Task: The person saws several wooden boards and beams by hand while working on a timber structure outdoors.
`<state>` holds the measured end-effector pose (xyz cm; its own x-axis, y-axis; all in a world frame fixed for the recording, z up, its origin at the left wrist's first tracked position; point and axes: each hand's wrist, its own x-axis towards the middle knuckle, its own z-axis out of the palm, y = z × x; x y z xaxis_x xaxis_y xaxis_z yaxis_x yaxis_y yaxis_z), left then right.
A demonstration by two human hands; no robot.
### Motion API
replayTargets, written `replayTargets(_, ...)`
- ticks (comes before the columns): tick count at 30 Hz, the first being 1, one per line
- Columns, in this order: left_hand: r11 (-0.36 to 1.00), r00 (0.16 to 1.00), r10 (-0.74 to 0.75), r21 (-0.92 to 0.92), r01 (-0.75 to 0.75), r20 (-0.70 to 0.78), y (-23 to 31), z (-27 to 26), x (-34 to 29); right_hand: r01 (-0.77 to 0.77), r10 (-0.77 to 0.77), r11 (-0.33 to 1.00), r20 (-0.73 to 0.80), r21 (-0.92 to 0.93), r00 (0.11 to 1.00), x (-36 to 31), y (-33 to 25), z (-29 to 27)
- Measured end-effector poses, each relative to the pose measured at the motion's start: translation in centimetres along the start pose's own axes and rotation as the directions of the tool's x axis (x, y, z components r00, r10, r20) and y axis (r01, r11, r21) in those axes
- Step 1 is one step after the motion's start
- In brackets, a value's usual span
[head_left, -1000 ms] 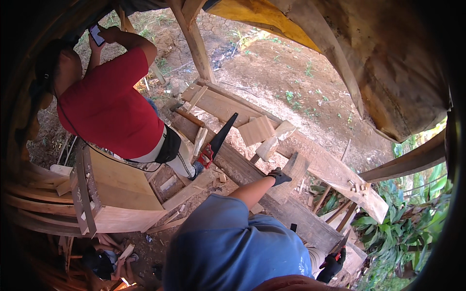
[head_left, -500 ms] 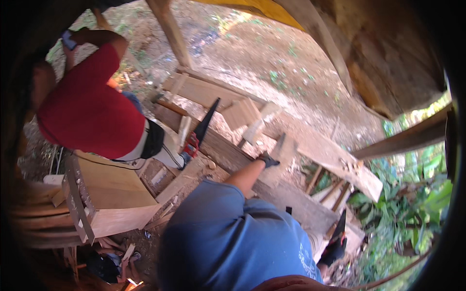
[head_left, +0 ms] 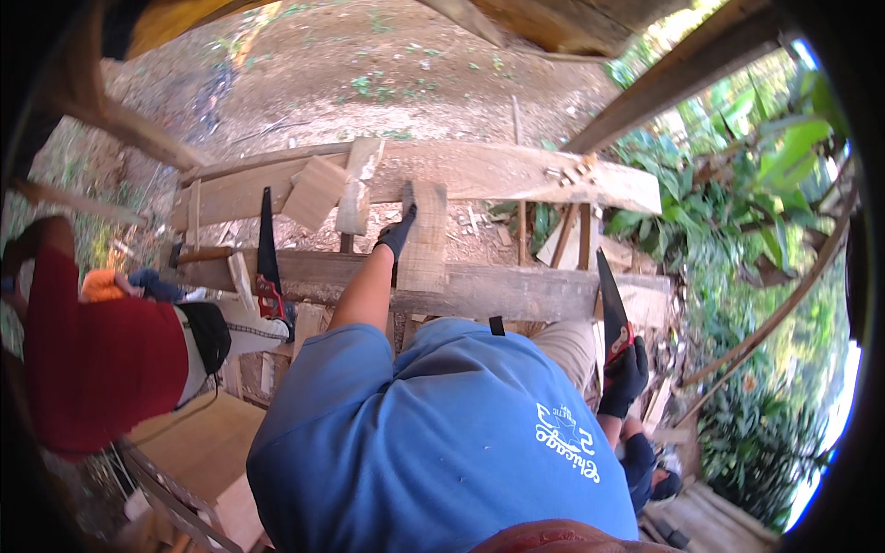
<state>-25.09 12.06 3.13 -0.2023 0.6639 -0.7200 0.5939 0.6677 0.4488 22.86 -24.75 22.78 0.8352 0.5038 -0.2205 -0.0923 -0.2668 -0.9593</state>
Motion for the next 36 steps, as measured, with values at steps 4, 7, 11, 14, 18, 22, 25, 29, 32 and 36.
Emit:
replayTargets(4, 0.997, 0.964, -0.068, 0.012, 0.074, -0.256, 0.3, 1.4, 0.8, 0.000, 0.000, 0.998, -0.001, -0.067, 1.000, -1.6, -0.3, -0.2)
replayTargets(7, 0.987, 0.984, 0.032, 0.159, -0.004, -0.174, 3.2, 2.8, -1.1, -0.032, 0.032, 0.999, -0.039, -0.012, 0.999, -2.9, 0.1, -1.8)
replayTargets(11, 0.746, 0.865, 0.393, 0.443, -0.498, 0.311, 10.5, 6.3, -7.7, 0.075, -0.079, 0.997, -0.144, -0.035, 0.986, -5.6, -1.0, -2.4)
replayTargets(14, 0.482, 0.697, 0.452, 0.505, -0.716, 0.556, 15.3, 10.7, -13.4, 0.069, -0.062, 0.997, -0.147, 0.040, 0.987, -8.1, -3.0, -2.2)
replayTargets(18, 0.387, 0.649, 0.412, 0.522, -0.760, 0.640, 16.6, 19.0, -15.0, 0.095, -0.076, 0.992, -0.204, 0.083, 0.976, -9.9, -3.3, -1.5)
replayTargets(22, 0.315, 0.653, 0.414, 0.573, -0.757, 0.635, 16.7, 23.3, -16.7, 0.082, -0.076, 0.996, -0.208, 0.023, 0.975, -11.4, -4.1, -2.1)
replayTargets(25, 0.212, 0.635, 0.407, 0.608, -0.765, 0.657, 17.4, 24.6, -16.2, 0.007, 0.001, 0.999, -0.157, 0.051, 0.988, -12.3, -5.6, -1.4)
replayTargets(29, 0.158, 0.500, 0.621, 0.528, -0.835, 0.604, 14.8, 23.8, -13.0, -0.055, 0.059, 0.998, -0.088, 0.043, 0.994, -12.9, -5.4, 0.1)
replayTargets(32, 0.225, 0.504, 0.572, 0.467, -0.855, 0.647, 14.1, 21.3, -13.5, -0.056, 0.055, 0.998, -0.033, -0.039, 0.998, -13.2, -5.4, 1.5)
replayTargets(36, 0.203, 0.526, 0.554, 0.508, -0.837, 0.645, 12.5, 18.1, -15.8, -0.033, 0.042, 0.989, 0.062, -0.145, 0.997, -12.7, -4.4, 2.2)
